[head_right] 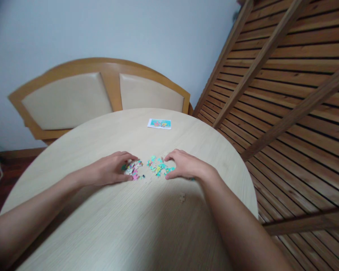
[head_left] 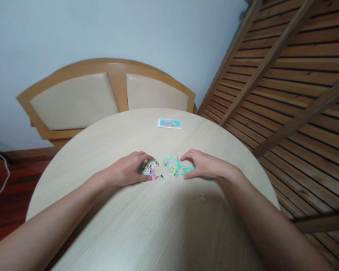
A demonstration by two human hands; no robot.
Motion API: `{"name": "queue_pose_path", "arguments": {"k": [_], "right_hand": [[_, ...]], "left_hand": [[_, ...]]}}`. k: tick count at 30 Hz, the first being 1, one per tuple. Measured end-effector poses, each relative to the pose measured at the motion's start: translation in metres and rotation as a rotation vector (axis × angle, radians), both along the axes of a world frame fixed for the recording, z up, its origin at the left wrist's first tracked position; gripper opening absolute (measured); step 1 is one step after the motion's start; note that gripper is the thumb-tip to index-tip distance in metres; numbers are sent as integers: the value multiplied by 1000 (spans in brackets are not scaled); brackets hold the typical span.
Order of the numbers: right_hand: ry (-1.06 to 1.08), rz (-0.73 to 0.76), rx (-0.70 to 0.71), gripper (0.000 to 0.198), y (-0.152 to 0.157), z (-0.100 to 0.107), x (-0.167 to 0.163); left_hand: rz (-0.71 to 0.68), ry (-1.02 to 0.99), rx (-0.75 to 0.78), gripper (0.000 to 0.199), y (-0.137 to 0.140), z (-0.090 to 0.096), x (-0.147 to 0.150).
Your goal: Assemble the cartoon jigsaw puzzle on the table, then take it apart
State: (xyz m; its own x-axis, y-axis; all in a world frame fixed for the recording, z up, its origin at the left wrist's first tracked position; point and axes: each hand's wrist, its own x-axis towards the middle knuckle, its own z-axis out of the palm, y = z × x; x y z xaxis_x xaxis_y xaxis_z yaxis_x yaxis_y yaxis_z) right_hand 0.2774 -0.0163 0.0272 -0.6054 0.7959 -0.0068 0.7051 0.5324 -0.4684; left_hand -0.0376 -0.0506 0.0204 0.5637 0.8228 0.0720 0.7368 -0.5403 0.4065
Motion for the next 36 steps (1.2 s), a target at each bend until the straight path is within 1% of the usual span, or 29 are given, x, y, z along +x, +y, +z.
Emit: {"name": "queue_pose_path", "arguments": {"k": [4,6,11,14,19,21,23,24,26,28,29,30,32,33,36], "right_hand": [[3,22,-36,23,-5,1,-11],[-3,29,-51,16,-7,3,-15],[-32,-19,14,26,-9,6,-18],[-46,-11,54,26,-9,7,-20],[-87,-21,152,17,-10,7,-27],[-104,-21,201,19,-9,5,-29],[-105,-15,219,23,-8,3,-29],[-96,-9,215,24,-7,2,-29],[-71,7,179,26,-5,2,-27],[-62,1,132,24,-5,4,-23],[-71,-10,109,25,-5,5,-21],[-87,-24,88,32,-6,7,-19],[-127,-48,54,45,-8,10,-16],[-143,-52,42,45,-8,11,-16],[-134,-26,31,25,-10,11,-17]], "left_hand": [[5,-86,-72,37,-1,-2,6],[7,-116,-75,32,-1,-4,10],[35,-144,-1,24,-3,-7,19],[65,-170,44,23,-3,-9,23],[134,-212,87,28,2,-12,25],[159,-244,71,29,4,-11,22],[172,-259,37,32,3,-6,16],[163,-244,16,34,3,-2,11],[136,-134,9,47,0,6,0],[55,-20,-49,68,-3,14,-10],[8,20,-92,74,-4,16,-15],[-31,61,-131,75,-4,18,-18],[-63,110,-181,68,-4,19,-20],[-57,122,-204,61,-4,18,-19],[-37,113,-251,37,-3,13,-13]]}}
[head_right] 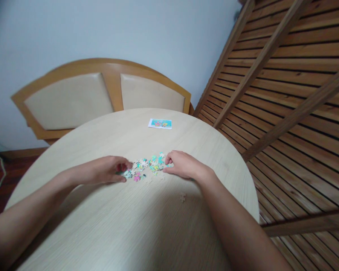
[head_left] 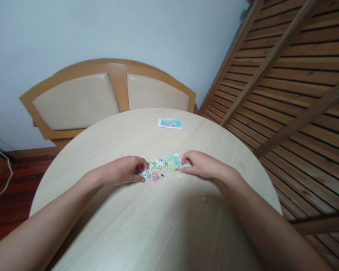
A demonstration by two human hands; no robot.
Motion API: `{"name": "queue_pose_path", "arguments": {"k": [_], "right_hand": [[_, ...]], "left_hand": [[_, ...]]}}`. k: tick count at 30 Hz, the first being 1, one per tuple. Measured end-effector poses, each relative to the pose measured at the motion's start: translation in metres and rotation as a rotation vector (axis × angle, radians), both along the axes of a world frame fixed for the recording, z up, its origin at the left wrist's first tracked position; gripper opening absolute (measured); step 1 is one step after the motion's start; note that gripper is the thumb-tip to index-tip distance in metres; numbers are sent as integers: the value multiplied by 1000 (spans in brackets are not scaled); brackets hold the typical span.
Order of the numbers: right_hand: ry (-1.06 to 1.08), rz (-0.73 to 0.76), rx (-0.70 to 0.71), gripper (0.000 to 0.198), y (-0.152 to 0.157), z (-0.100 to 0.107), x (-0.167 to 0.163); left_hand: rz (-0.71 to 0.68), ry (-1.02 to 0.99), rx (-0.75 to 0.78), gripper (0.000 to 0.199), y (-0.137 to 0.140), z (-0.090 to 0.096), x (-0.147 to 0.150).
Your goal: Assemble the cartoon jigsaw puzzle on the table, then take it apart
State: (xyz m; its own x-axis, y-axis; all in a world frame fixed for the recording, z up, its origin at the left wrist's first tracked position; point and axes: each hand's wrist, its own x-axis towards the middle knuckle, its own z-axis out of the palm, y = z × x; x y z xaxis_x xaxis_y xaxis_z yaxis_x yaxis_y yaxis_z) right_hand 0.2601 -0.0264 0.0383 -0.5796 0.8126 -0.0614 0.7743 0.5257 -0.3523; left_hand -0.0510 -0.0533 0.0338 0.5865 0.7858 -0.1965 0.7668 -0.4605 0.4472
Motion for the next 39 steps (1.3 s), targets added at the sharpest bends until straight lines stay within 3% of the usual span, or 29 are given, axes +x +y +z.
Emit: {"name": "queue_pose_path", "arguments": {"k": [4,10,13,18,22,26,28,34,39], "right_hand": [[67,65,14,12,0,-4,-4],[83,78,35,19,3,-4,-5],[54,-30,-31,20,3,2,7],[-133,-269,-169,54,0,13,37],[-187,-252,-228,54,-2,14,39],[-109,-172,-289,16,-5,11,20],[-73,-135,-289,6,-5,9,11],[83,-14,-117,7,2,-1,6],[208,29,-77,19,5,-3,6]], "left_hand": [[-41,-36,98,24,-1,-4,9],[-127,-26,334,27,-1,-7,21],[-96,13,417,29,0,-10,21],[-48,9,494,29,4,-14,20],[-26,31,508,29,7,-18,20],[-25,-45,474,25,8,-23,22],[8,-131,436,23,7,-24,25],[179,-321,346,20,5,-24,33],[199,-373,326,21,6,-24,35]]}}
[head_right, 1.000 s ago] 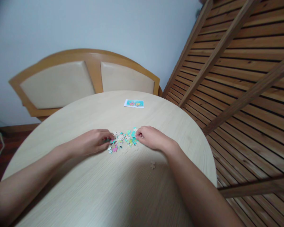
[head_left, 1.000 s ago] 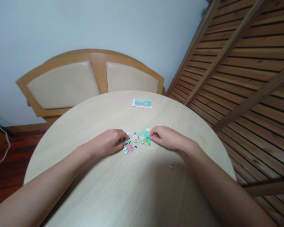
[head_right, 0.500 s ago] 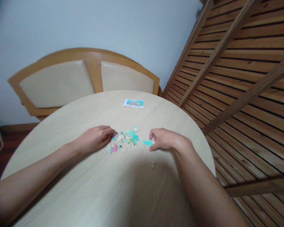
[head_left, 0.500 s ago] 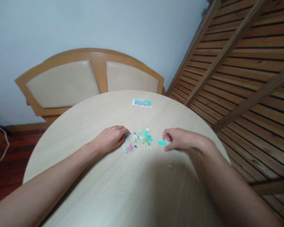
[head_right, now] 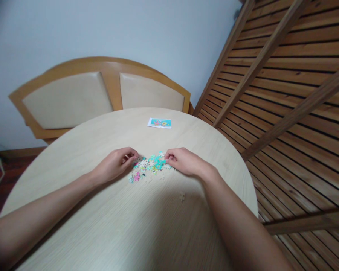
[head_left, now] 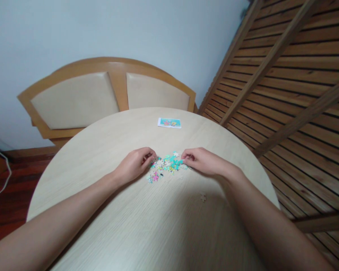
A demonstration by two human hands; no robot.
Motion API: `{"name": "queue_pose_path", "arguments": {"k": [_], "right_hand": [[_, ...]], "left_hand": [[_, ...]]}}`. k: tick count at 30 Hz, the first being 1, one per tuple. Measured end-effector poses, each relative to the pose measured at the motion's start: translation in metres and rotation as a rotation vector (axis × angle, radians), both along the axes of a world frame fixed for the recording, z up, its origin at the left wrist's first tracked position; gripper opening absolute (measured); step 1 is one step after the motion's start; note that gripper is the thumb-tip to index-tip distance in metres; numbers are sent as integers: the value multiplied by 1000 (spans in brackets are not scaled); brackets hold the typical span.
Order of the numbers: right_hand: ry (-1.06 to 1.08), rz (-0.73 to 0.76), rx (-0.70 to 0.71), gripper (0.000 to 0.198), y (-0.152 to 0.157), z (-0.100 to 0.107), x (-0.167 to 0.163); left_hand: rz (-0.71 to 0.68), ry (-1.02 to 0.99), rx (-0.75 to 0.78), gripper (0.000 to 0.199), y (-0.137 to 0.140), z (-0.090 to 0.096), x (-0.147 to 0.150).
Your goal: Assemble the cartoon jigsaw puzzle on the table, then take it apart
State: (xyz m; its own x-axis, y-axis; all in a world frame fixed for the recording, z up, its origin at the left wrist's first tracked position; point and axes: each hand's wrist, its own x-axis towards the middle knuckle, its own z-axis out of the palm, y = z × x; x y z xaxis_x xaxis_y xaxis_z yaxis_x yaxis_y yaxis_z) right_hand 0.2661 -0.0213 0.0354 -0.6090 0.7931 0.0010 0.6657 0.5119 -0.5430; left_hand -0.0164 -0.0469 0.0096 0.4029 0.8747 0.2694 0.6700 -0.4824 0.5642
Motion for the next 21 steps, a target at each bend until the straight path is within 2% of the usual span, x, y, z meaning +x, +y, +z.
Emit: {"name": "queue_pose_path", "arguments": {"k": [3,6,8,10,15,19,21], "right_hand": [[4,-1,29,18,-1,0,-3],[23,29,56,20,-3,-1,-9],[46,66,78,19,-4,-1,-12],[66,115,105,19,-6,-2,-16],[90,178,159,23,-7,-3,-23],[143,149,164,23,-9,-4,-28],[149,110,142,20,-10,-5,-31]], "left_hand": [[-71,17,74,22,-1,-3,1],[-170,46,156,36,-4,-8,6],[-235,89,164,43,-6,-12,11],[-275,134,159,40,-7,-14,15],[-257,127,154,21,-5,-15,19],[-238,89,176,21,-7,-12,23],[-174,66,170,24,-10,-9,28]]}}
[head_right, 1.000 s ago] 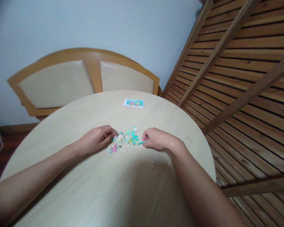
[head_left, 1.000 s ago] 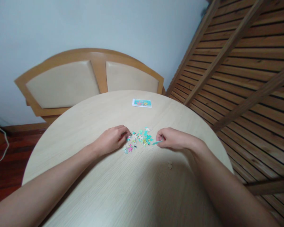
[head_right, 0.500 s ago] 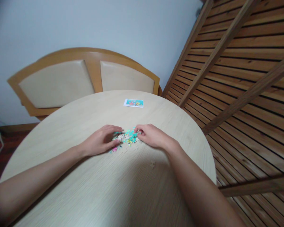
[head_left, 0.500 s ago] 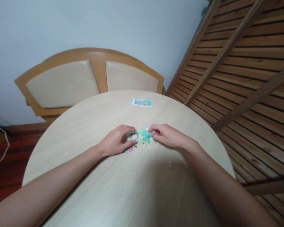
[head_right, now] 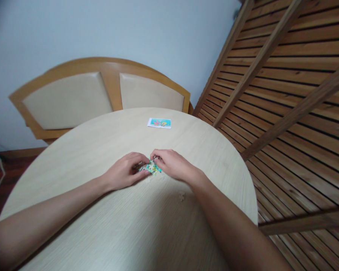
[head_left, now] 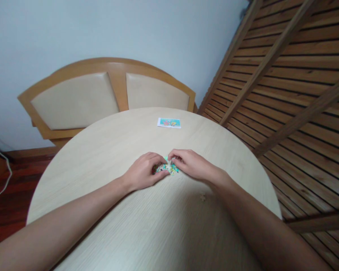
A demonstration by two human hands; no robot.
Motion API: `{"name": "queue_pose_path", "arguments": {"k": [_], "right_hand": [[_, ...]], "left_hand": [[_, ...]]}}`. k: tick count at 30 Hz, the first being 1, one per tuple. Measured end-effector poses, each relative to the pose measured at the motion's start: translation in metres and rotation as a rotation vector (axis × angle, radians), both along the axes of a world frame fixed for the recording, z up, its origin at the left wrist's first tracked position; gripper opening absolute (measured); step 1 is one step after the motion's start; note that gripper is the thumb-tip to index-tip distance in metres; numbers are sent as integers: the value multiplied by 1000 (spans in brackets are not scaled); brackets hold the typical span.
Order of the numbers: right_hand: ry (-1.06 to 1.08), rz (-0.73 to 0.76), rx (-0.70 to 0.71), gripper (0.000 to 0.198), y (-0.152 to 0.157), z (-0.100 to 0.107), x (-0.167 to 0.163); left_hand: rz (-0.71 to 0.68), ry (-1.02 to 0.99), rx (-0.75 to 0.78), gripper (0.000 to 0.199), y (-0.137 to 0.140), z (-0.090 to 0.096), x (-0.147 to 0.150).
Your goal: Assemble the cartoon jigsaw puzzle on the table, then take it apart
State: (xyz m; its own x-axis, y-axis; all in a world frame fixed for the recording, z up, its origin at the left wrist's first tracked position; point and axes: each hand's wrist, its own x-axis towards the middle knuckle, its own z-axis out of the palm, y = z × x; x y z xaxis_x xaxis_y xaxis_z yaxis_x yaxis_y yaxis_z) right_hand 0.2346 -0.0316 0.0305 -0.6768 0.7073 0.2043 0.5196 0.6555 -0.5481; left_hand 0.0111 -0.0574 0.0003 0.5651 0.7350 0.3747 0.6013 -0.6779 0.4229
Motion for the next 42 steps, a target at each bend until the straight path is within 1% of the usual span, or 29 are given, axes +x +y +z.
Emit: {"name": "queue_pose_path", "arguments": {"k": [2,4,7,11,15,18,21,24,25,27,28,29,31,34,37,42], "right_hand": [[-6,-39,-30,17,-2,0,-4],[2,-75,-42,15,-4,-1,-8],[26,-110,-45,14,-4,-1,-10],[20,-151,-66,9,-3,1,-9],[-33,-195,5,9,-4,2,-12],[-80,-221,62,11,-5,2,-15],[-139,-216,84,19,-4,2,-12],[-192,-241,88,29,-2,3,0],[-212,-239,76,39,-1,3,5],[-249,-198,41,61,1,2,13],[-261,-171,23,67,2,1,16],[-267,-143,6,66,2,0,17],[-256,-108,-14,54,3,-1,17],[-222,-101,-5,34,1,-1,11],[-217,-118,7,30,-1,0,5],[-188,-102,-39,25,0,-1,5]], "left_hand": [[98,-26,-33,22,-3,2,4],[167,-40,-57,21,-4,3,6],[217,-19,-48,21,-4,3,4],[255,24,12,22,-4,4,1],[274,36,38,21,-5,6,3],[316,15,0,20,-4,6,3],[339,11,-33,21,-1,5,-1],[329,29,-52,26,2,3,-6],[303,37,-58,30,2,2,-8],[205,59,-51,43,2,-1,-10],[143,73,-38,49,1,-2,-10],[89,83,-22,53,1,-4,-10],[33,89,-6,54,1,-7,-8],[40,71,-19,37,3,-9,-7],[42,55,-34,27,7,-10,-6],[88,18,-62,24,9,-12,-6]]}}
